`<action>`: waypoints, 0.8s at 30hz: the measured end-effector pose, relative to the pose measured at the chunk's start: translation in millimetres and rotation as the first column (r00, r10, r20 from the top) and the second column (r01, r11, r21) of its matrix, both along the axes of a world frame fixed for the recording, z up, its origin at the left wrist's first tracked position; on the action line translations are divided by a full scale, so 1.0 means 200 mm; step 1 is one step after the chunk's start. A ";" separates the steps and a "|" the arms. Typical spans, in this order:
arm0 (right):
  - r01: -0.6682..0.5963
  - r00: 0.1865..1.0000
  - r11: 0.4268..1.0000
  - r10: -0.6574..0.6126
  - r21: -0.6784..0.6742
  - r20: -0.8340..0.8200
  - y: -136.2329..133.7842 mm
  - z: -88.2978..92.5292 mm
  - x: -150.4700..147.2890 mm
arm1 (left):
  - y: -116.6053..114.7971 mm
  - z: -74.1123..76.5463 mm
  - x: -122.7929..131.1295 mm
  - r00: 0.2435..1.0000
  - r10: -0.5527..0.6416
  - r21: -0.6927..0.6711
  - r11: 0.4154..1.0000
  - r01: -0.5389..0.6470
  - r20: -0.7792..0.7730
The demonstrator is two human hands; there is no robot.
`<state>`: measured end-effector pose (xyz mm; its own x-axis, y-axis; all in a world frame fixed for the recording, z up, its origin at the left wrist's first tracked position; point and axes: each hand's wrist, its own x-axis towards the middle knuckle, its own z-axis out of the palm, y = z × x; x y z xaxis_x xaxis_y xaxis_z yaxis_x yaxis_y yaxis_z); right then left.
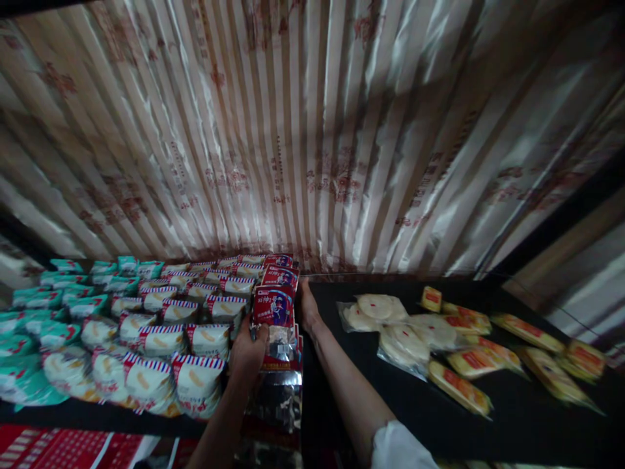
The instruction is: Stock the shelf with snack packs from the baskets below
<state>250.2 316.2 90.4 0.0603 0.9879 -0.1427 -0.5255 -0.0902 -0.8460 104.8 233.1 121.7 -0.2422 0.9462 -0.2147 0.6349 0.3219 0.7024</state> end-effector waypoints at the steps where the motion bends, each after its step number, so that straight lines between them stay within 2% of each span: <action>1: -0.018 1.000 1.000 0.018 -0.003 -0.004 0.01 0.01 -0.01 | 0.00 0.00 0.00 1.000 0.001 -0.007 1.000 -0.001 -0.007; 4: -0.013 1.000 1.000 0.013 0.021 0.002 0.00 0.01 0.00 | 0.00 0.00 0.00 1.000 0.002 -0.033 0.999 -0.003 -0.026; 6: 0.040 0.999 0.999 -0.040 0.026 0.017 -0.05 -0.02 0.02 | 0.00 0.01 0.00 0.999 -0.001 -0.038 0.999 -0.001 -0.034; 9: 0.136 0.991 0.990 -0.135 -0.046 0.024 -0.18 -0.07 0.03 | -0.01 0.03 0.00 0.999 -0.014 -0.033 0.999 0.013 -0.041; 11: 0.157 0.987 0.983 -0.158 -0.099 0.003 -0.29 -0.09 0.02 | -0.01 0.05 0.00 0.999 -0.030 -0.026 0.999 0.028 -0.045; 16: 0.069 0.996 0.988 -0.077 -0.138 -0.050 -0.48 -0.07 -0.10 | -0.02 0.05 0.00 0.996 -0.026 -0.028 0.999 0.024 -0.084; 20: 0.033 0.989 0.989 -0.053 -0.144 -0.140 -0.51 -0.02 -0.16 | -0.02 0.04 0.00 0.997 -0.025 -0.026 0.999 0.023 -0.069; 24: -0.004 0.944 0.986 -0.051 -0.167 -0.327 -0.51 0.01 -0.16 | -0.02 0.05 0.00 0.995 -0.027 -0.022 0.999 0.025 -0.094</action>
<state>218.6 213.5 92.6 0.0052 0.9484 -0.3172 -0.7755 -0.1964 -0.6000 105.4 229.3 131.3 -0.2373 0.9480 -0.2120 0.7062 0.3183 0.6325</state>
